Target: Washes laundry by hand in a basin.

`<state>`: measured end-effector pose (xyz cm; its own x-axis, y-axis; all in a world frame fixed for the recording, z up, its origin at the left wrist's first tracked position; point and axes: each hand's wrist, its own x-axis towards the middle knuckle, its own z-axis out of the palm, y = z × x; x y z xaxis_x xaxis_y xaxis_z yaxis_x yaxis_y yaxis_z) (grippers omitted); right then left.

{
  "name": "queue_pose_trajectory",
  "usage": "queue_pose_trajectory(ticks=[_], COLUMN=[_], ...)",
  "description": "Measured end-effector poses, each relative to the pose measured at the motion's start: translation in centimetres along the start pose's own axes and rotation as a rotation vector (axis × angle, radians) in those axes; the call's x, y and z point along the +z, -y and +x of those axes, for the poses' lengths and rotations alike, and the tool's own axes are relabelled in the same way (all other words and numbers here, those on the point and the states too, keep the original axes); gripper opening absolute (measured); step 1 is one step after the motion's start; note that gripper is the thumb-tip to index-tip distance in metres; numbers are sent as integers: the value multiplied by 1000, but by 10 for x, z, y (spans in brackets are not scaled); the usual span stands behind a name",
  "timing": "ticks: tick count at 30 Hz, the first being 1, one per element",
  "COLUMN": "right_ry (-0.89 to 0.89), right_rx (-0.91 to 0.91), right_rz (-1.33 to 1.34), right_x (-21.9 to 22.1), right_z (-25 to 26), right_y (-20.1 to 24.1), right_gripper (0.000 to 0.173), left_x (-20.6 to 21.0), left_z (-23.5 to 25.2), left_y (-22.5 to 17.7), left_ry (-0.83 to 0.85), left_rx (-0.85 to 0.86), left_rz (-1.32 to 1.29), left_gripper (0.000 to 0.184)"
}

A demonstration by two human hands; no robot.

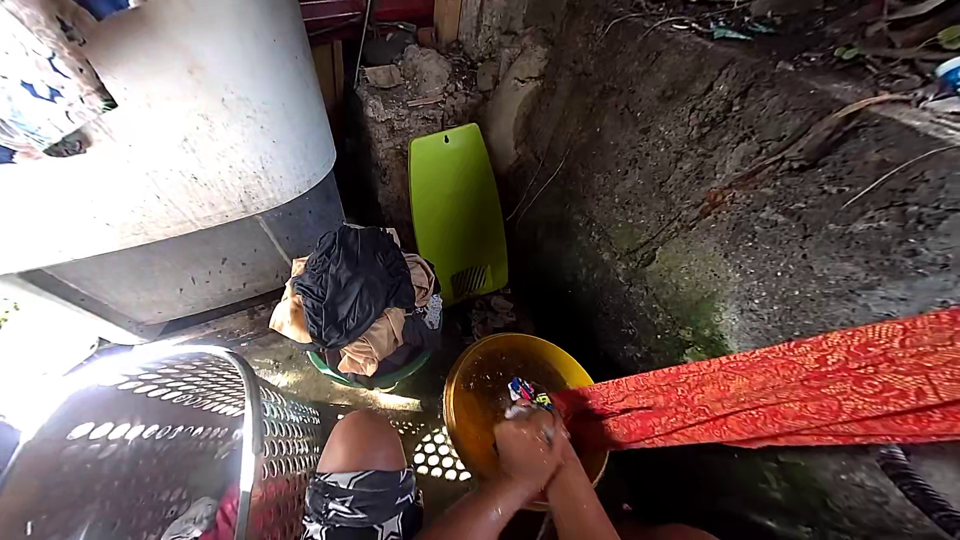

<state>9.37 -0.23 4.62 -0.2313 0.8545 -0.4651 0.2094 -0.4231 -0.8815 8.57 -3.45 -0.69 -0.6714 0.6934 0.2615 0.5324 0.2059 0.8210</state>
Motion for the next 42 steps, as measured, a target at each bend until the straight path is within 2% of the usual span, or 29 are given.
queue_pose_trajectory(ticks=[2, 3, 5, 7, 9, 11, 13, 15, 16, 18, 19, 21, 23, 25, 26, 29, 31, 32, 33, 34, 35, 36, 37, 38, 40, 42], right_ry=[-12, 4, 125, 250, 316, 343, 364, 395, 370, 257, 187, 29, -112, -59, 5, 108, 92, 160, 184, 108, 2, 64, 24, -7, 19, 146], right_rx=[81, 62, -118, -206, -107, 11, 80, 81, -6, -231, -312, -352, -232, -71, -11, 44, 137, 128, -89, -419, -685, -302, -52, 36, 5, -105], right_rz=[190, 149, -175, -722, -1183, -1419, -1492, -1343, -1179, -709, -460, -25, 163, 168, 172, 210, 164, 95, -10, -52, 35, 50, 120, 159, 154, 64], right_x=[3, 5, -4, -15, -14, -13, -11, -4, 0, 0, -3, -10, -16, -20, -18, -10, -5, -9, -10, -4, 12, 12, 18, 23, 18, -8], right_z=[35, 47, 64, 79, 84, 83, 79, 71, 65, 41, 27, 12, 21, 43, 51, 49, 43, 47, 62, 76, 85, 51, 35, 29, 35, 55], right_y=[-10, -14, -27, -47, -77, -106, -103, -62, -35, 19, 41, 64, 52, 16, 1, -7, 10, 8, -22, -61, -90, -55, -30, -20, -20, -32], right_gripper=[35, 41, 40, 54, 73, 78, 67, 56, 45, 28, 22, 18, 24, 50, 55, 40, 34, 40, 42, 43, 41, 38, 34, 31, 29, 35], left_x=[-17, -23, -20, -12, -8, -4, -2, -4, -6, -11, -14, -22, -26, -23, -23, -23, -19, -15, -15, -19, -26, -34, -38, -40, -44, -41], left_z=[36, 55, 71, 69, 62, 55, 54, 56, 56, 53, 52, 55, 63, 67, 63, 21, -3, -5, -1, 11, 28, 47, 61, 67, 56, 19], left_y=[23, 39, 64, 71, 77, 81, 83, 82, 82, 78, 75, 66, 53, 33, 22, -13, -27, -25, -20, -11, -1, 8, 17, 21, 7, -20], left_ry=[238, 336, 420, 493, 561, 575, 552, 499, 446, 322, 258, 191, 137, 71, 69, 78, 30, -2, -5, 29, 90, 170, 186, 185, 238, 260], left_rx=[-323, -469, -628, -666, -693, -733, -784, -875, -924, -1017, -1069, -1128, -1060, -901, -758, -220, 4, 40, -2, -119, -286, -469, -584, -629, -557, -268], left_rz=[90, 107, 49, -9, -71, -112, -164, -279, -356, -525, -689, -897, -903, -890, -838, -450, -236, -148, -63, 15, 41, 33, 19, 26, 52, 67], left_gripper=[39, 41, 40, 44, 49, 54, 54, 51, 47, 46, 48, 48, 37, 28, 30, 27, 21, 21, 25, 31, 36, 40, 42, 42, 41, 34])
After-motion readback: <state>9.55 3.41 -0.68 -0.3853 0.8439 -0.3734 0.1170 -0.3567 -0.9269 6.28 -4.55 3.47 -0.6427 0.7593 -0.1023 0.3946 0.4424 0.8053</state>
